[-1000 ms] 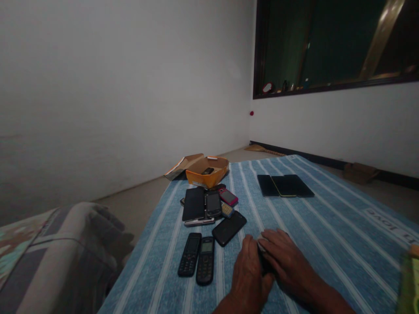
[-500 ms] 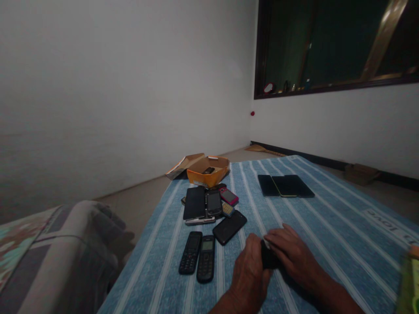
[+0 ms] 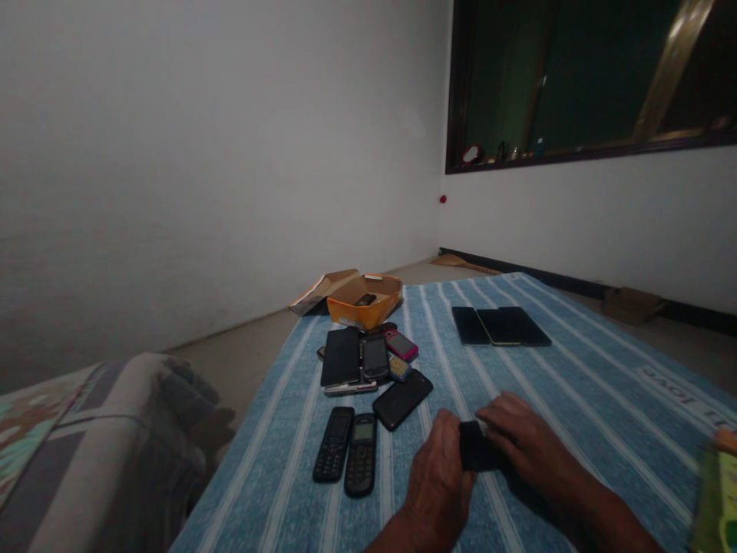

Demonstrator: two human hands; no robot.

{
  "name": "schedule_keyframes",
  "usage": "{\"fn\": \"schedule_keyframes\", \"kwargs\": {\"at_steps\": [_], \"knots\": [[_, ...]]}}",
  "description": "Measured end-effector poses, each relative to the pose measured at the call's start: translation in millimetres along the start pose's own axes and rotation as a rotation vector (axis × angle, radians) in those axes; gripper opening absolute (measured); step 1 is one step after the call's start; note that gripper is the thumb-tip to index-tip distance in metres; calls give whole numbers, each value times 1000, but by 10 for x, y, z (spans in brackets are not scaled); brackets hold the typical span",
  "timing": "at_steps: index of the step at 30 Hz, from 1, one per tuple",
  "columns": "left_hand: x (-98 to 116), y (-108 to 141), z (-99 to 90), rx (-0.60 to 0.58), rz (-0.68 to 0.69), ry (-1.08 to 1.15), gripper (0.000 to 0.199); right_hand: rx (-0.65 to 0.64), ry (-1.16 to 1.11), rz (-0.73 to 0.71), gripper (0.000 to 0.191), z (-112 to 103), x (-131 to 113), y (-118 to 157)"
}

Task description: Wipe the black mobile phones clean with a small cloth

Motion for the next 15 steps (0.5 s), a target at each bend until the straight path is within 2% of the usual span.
{"fn": "schedule_keyframes", "kwargs": {"at_steps": [5,11,15], "knots": [[-20,-6,-10,-19,20,-21,80,0,-35,16,20,-6,-37,-15],[-24,2,-19,-4,42,-30,76,100,-7,-35,18,27,-7,-9],[15,-37,-36,56,31,39,60,127,27,-84,17,14,19,-11]]}}
Point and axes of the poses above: each hand's wrist, its own y-axis away from the middle knuckle, its own z-axis out of the palm, x = y × z, the point moved 1 cm from there along -y, towards the middle knuckle, and after that the axes turned 10 degrees about y, right-handed, at the moved point
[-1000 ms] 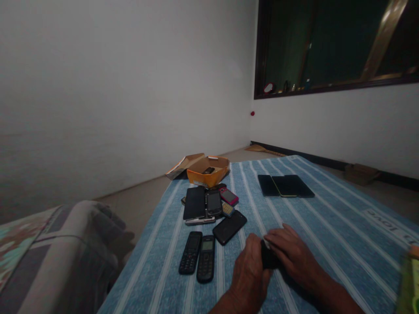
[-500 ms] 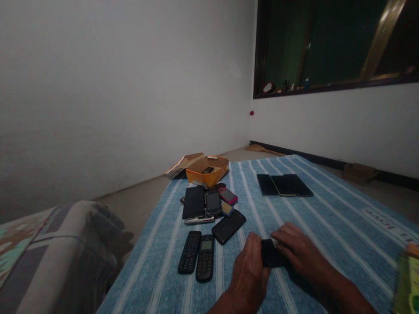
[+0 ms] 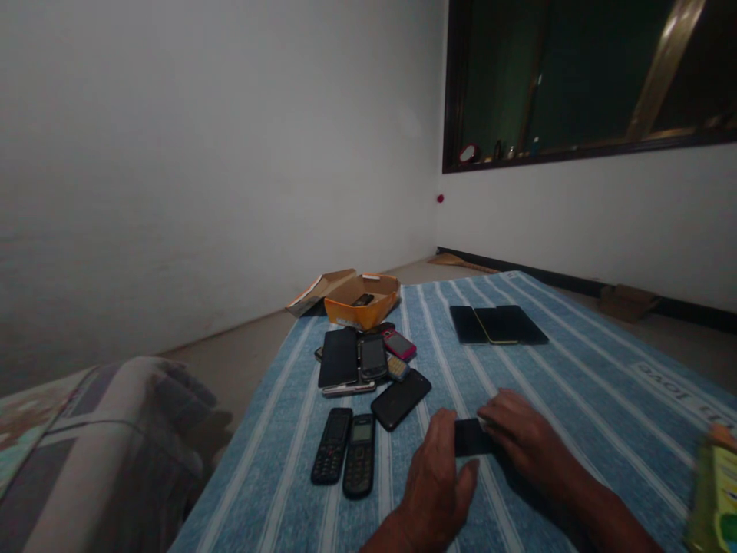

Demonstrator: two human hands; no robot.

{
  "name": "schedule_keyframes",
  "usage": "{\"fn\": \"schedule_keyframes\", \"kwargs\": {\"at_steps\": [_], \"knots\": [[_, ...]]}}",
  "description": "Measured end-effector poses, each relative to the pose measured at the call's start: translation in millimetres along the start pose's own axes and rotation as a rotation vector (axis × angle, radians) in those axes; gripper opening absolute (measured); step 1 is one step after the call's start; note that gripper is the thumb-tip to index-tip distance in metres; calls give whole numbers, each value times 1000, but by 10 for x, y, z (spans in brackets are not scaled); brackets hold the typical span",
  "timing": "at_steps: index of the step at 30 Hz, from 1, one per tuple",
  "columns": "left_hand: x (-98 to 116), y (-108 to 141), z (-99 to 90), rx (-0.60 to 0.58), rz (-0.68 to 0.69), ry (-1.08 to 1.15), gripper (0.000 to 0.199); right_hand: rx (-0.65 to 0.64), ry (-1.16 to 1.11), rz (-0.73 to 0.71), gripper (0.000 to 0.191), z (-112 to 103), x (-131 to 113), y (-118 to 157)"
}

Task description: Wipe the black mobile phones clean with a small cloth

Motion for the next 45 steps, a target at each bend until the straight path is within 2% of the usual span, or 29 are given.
{"fn": "schedule_keyframes", "kwargs": {"at_steps": [3,7,12,18,23,29,38,45], "knots": [[62,-85,-51,59,-130,111,39,13,18,-27,19,-14,5,-5],[120,-172,-116,131,-229,195,31,20,35,-29,21,-31,-41,-27],[164,-194,-141,94,-240,245,32,-26,2,-45,21,24,-193,-41],[204,-191,-138,83,-205,284,32,48,52,-47,27,176,-375,-18],[208,-204,-144,82,-198,304,33,39,82,-45,25,173,-408,-32],[211,-213,-154,76,-196,266,36,-50,132,-39,20,74,-300,-37],[223,-230,-165,110,-176,215,39,-226,95,51,23,-167,39,-19],[242,-252,-169,110,-176,204,38,-223,33,102,22,-283,259,25]]}}
Point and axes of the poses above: each hand's wrist, its own y-axis away from the middle knuckle, its own z-axis out of the palm, x = y × z, the point moved 1 cm from there along -y, towards the middle knuckle, and after that the axes turned 10 degrees about y, right-handed, at the moved point
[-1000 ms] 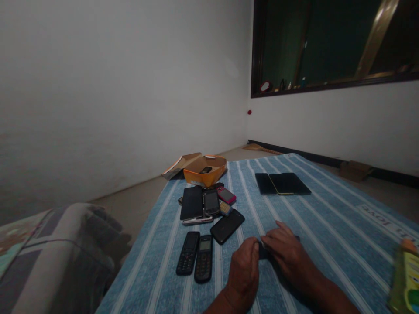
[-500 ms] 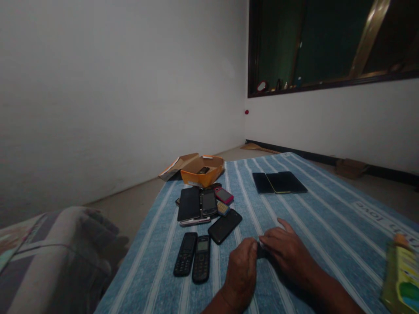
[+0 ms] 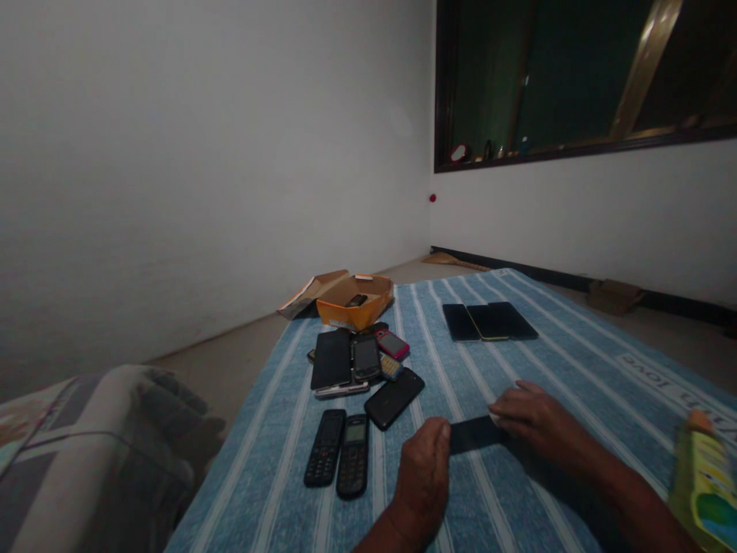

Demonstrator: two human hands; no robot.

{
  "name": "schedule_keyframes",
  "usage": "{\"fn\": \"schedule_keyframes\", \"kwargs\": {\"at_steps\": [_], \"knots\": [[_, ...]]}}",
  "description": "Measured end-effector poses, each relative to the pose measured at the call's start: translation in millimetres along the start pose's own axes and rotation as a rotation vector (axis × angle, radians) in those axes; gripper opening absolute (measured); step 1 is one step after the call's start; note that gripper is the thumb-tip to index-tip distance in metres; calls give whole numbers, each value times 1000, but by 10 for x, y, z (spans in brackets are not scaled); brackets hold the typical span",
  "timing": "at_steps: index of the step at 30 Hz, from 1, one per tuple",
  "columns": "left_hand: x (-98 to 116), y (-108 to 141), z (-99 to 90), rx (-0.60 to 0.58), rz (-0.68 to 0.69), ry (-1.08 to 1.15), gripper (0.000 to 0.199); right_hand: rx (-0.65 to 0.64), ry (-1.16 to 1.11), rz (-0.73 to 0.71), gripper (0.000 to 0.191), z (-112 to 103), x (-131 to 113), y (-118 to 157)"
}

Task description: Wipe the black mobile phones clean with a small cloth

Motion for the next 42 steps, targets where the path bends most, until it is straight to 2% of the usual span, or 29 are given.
{"fn": "schedule_keyframes", "kwargs": {"at_steps": [5,9,13,20,27,32,42], "knots": [[14,-7,-3,3,-24,17,38,-41,-154,57,23,-107,114,10],[-4,-5,1,17,-27,19,39,-94,-341,162,29,-164,159,26],[-10,3,-1,22,-34,29,39,-59,-380,201,28,-125,172,35],[14,27,-6,10,-56,41,35,25,-214,70,28,-46,48,0],[-21,29,25,5,-44,16,34,-1,-106,-18,28,-36,-148,-28],[-22,43,26,0,2,-3,33,-12,-66,-114,29,56,-240,-57],[-65,62,47,-2,50,10,31,201,-64,-266,21,383,-548,-116]]}}
Point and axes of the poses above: each hand's wrist, its own y-axis away from the middle knuckle, its own z-axis out of the palm, x = y × z, the point moved 1 cm from there along -y, towards the middle knuckle, and after that the axes turned 10 degrees about y, right-handed, at the moved point
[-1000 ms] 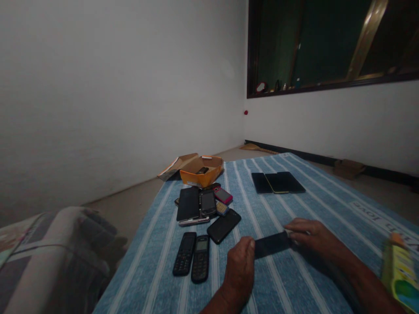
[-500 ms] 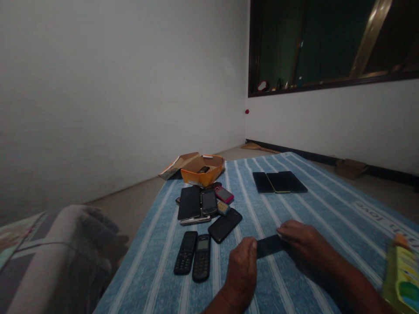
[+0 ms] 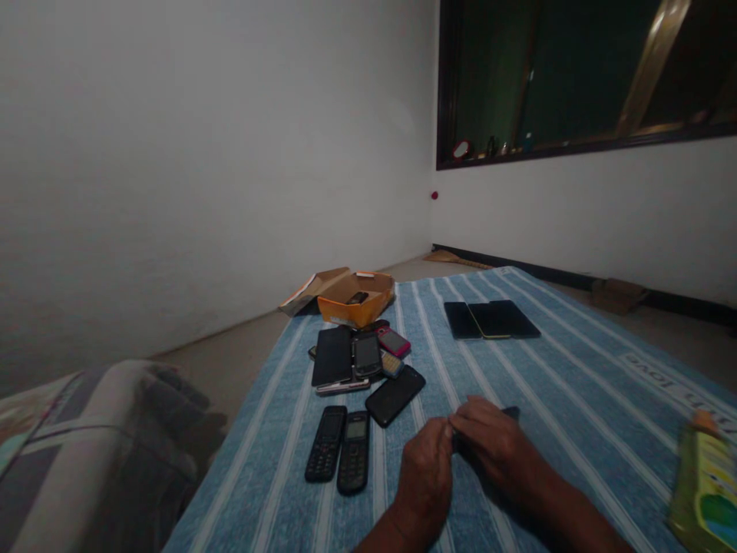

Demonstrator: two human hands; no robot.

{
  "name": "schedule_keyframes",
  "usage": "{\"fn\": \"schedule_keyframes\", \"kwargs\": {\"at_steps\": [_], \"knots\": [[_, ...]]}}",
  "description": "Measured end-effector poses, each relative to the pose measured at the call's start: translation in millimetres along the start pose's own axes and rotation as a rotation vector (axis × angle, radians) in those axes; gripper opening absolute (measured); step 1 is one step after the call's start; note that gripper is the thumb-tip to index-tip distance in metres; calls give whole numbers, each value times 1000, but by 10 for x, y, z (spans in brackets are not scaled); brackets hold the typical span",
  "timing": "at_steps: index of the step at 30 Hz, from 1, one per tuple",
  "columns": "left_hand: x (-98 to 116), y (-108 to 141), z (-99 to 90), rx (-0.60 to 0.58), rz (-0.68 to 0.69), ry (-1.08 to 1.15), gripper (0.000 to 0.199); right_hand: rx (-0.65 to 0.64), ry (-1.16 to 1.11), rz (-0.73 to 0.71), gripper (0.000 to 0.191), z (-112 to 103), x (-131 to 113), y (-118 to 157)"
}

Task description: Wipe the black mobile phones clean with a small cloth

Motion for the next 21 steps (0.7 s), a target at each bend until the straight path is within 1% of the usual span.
{"fn": "schedule_keyframes", "kwargs": {"at_steps": [6,10,16,21], "knots": [[25,-14,-13,-6,-1,-15,31,30,-39,13,21,-22,-31,-20],[29,-18,-11,-9,10,-32,31,53,15,57,21,-45,11,11],[39,-21,3,1,19,-20,31,-72,13,81,21,-126,99,56],[39,-29,-1,7,2,9,29,-89,94,68,21,-178,190,89]]}}
Point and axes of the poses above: each hand's wrist, its own y-axis away from the middle knuckle, its own z-axis out of the palm, x = y × z, the point moved 1 cm from there along -y, towards the middle knuckle, and after that the axes turned 10 degrees about y, right-handed, at the moved point
